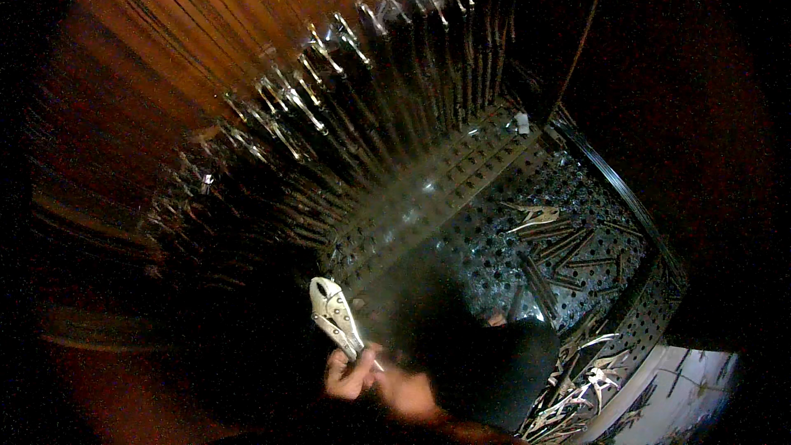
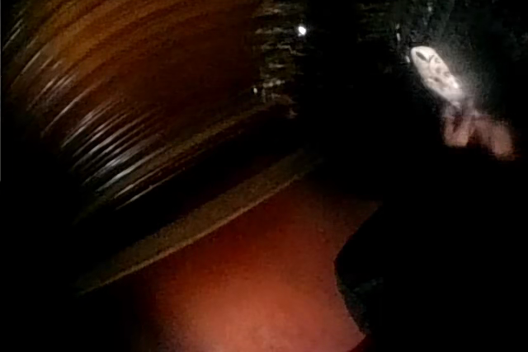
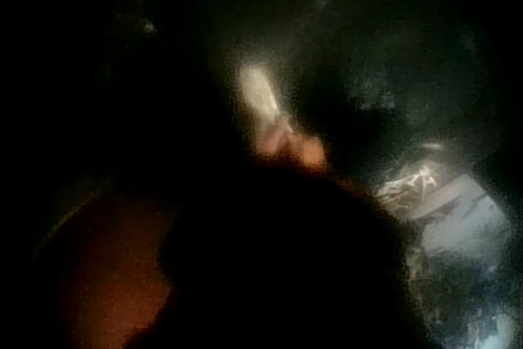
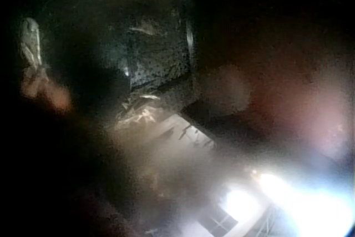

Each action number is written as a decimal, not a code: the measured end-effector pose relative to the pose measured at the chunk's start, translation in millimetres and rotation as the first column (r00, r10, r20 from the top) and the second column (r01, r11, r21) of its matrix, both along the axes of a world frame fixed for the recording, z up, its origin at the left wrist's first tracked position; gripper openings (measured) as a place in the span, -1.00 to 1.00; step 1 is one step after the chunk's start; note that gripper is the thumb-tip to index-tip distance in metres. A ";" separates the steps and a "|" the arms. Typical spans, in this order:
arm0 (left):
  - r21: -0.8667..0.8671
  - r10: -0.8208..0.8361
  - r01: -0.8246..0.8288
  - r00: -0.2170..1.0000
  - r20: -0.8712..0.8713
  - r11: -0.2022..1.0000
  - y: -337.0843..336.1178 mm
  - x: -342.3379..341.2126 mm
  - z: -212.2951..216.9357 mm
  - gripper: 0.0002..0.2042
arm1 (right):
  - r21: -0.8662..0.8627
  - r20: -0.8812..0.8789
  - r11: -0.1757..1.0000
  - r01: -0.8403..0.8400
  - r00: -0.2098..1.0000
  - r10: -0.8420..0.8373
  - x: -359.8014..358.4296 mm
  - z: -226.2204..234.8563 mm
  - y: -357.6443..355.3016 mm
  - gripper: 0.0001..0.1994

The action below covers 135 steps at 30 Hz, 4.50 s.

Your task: The person uses locking pliers to grip and pull metal pins from a perforated metal rack. The person repeatedly selects pins, applies the pliers, and removes them, placing them on the floor.

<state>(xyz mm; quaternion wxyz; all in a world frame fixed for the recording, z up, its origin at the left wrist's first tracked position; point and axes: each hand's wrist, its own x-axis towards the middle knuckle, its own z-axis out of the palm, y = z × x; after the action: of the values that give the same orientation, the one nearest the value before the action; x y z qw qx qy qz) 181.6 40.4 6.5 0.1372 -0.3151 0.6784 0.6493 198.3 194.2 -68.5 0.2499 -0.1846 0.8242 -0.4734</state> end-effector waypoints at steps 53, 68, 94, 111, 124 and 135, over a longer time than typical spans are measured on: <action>0.843 -0.033 -0.048 0.996 0.078 0.535 -28.5 -79.0 -64.1 -0.63 | -0.205 0.065 0.970 0.131 0.991 -0.120 -113.8 153.0 101.7 -0.18; -0.527 -0.395 0.663 0.745 0.537 0.532 50.1 -120.7 -302.0 -0.46 | 0.568 0.150 0.184 0.802 0.119 -0.981 -337.5 -323.0 166.3 -0.23; -0.132 -0.107 0.073 0.955 -0.277 0.989 64.3 -209.2 -176.9 -0.40 | -0.229 0.295 0.408 0.884 0.463 -0.836 -193.7 -74.9 197.8 -0.66; 0.716 -0.028 0.615 0.764 -0.644 0.330 32.1 -201.5 58.6 -0.46 | -0.466 0.224 0.702 0.538 0.840 -0.495 -129.7 144.2 88.1 -0.72; 0.610 -0.071 0.648 0.710 -0.701 0.457 13.5 -184.6 74.7 -0.46 | -0.405 -0.041 0.760 0.509 0.820 -0.571 -110.9 140.5 55.5 -0.58; 0.530 -0.127 0.658 0.682 -0.720 0.535 15.6 -179.5 73.7 -0.50 | -0.276 -0.264 0.842 0.463 0.806 -0.530 -106.1 141.6 48.3 -0.66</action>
<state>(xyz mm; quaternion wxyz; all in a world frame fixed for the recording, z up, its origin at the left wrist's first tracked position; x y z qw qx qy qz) 2.1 56.0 80.2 0.1846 0.1696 0.4019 0.8807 92.2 242.5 73.0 -0.0445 -0.0619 0.8220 -0.5643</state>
